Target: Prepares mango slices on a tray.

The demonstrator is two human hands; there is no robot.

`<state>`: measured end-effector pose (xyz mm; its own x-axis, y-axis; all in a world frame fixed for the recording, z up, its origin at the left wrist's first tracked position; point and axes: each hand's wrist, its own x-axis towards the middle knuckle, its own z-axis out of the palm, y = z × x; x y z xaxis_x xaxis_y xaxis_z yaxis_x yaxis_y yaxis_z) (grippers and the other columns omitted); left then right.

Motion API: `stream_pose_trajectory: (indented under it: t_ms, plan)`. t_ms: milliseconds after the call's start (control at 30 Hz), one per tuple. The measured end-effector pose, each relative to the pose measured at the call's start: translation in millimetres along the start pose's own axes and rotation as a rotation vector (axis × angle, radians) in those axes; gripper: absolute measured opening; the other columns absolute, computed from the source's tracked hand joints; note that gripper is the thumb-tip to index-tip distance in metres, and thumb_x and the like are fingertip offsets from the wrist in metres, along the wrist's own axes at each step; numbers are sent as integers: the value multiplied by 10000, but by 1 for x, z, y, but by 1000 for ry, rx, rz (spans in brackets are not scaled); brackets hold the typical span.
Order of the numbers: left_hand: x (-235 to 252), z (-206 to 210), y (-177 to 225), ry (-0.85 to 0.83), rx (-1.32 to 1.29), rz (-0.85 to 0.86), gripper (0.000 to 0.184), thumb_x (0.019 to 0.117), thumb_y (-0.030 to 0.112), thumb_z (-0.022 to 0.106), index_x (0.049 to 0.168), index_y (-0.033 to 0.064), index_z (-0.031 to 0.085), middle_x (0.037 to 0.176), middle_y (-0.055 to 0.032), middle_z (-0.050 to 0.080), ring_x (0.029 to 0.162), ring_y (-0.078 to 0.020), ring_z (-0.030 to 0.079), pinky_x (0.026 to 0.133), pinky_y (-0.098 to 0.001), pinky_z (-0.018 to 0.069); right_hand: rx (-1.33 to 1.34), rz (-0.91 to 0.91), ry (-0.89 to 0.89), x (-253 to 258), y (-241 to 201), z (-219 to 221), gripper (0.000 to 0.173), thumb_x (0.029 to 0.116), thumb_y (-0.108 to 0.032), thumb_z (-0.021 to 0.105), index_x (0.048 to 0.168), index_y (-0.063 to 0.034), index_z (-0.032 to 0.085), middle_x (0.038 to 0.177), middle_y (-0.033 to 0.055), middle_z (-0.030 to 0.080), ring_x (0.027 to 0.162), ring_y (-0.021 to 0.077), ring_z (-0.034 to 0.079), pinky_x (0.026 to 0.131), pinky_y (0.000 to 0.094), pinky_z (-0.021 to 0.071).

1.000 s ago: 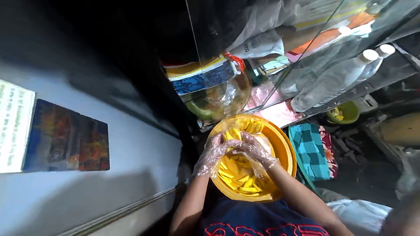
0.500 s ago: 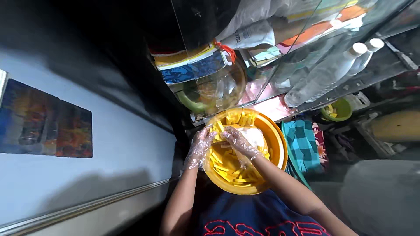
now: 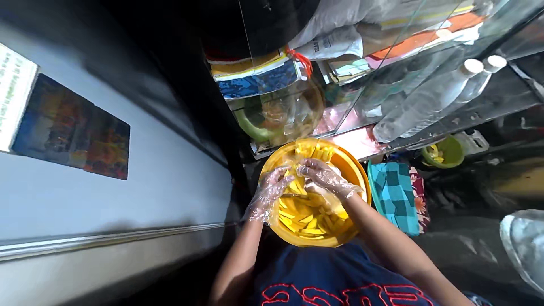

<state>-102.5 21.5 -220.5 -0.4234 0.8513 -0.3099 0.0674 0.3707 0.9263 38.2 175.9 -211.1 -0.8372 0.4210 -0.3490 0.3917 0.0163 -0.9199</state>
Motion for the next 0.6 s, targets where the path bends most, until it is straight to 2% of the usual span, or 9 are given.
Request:
stream_pose_trajectory:
  t_ms: [67,167,267,300,400,467,533,600]
  plan:
    - [0,6,1,22,-17,25,396,990,200,655,1368,97,595,1131,-105,697,946,-152,665,852,-362,554,-32,-28,-28,-5,-6,-3,280,1069,-266,537,1283,-104,616,1001,54,664,774,98,605,687,288,531]
    - [-2,15,1,24,-88,-17,510,974,242,685,1424,82,508,1208,-117,675,1067,-173,664,945,-392,551,-109,-111,7,-12,-9,-7,266,1081,-249,510,1245,-94,650,992,56,660,752,84,589,673,271,521]
    - [-15,20,21,-131,-315,-148,472,1001,102,620,1431,5,451,1216,-132,641,1018,-150,669,895,-320,576,-146,-194,35,-14,-6,-14,288,1080,-205,503,1241,-45,678,1162,90,677,980,111,641,886,313,541]
    - [-20,21,23,-183,-387,-193,447,1004,61,594,1420,-17,449,1191,-127,655,992,-146,687,880,-304,590,-151,-195,48,-17,-8,-15,285,1080,-204,503,1234,-50,687,1153,83,683,980,107,643,894,314,538]
    - [-30,21,26,-236,-414,-218,344,956,-19,615,1291,-33,543,1061,-95,712,933,-127,704,875,-290,587,-190,-180,85,-25,-12,-18,269,1082,-234,509,1166,-73,707,1005,53,685,827,87,627,778,299,543]
    - [-34,21,27,-238,-390,-185,348,928,-14,643,1268,-29,569,1041,-81,718,937,-123,698,879,-288,578,-232,-204,88,-27,-15,-21,271,1084,-215,501,1142,-50,707,998,64,680,844,97,619,800,306,532]
    - [-40,22,26,-190,-411,-157,345,967,0,595,1303,-54,539,1077,-119,707,981,-158,698,908,-310,573,-267,-220,77,-29,-19,-25,280,1085,-196,495,1166,-41,713,1046,76,695,915,106,634,867,315,529]
    - [-48,26,39,-117,-402,-166,325,1015,32,527,1328,-54,515,1110,-135,692,993,-161,695,914,-308,568,-278,-216,71,-30,-20,-27,280,1086,-190,493,1165,-30,709,1055,100,699,934,138,645,888,356,528]
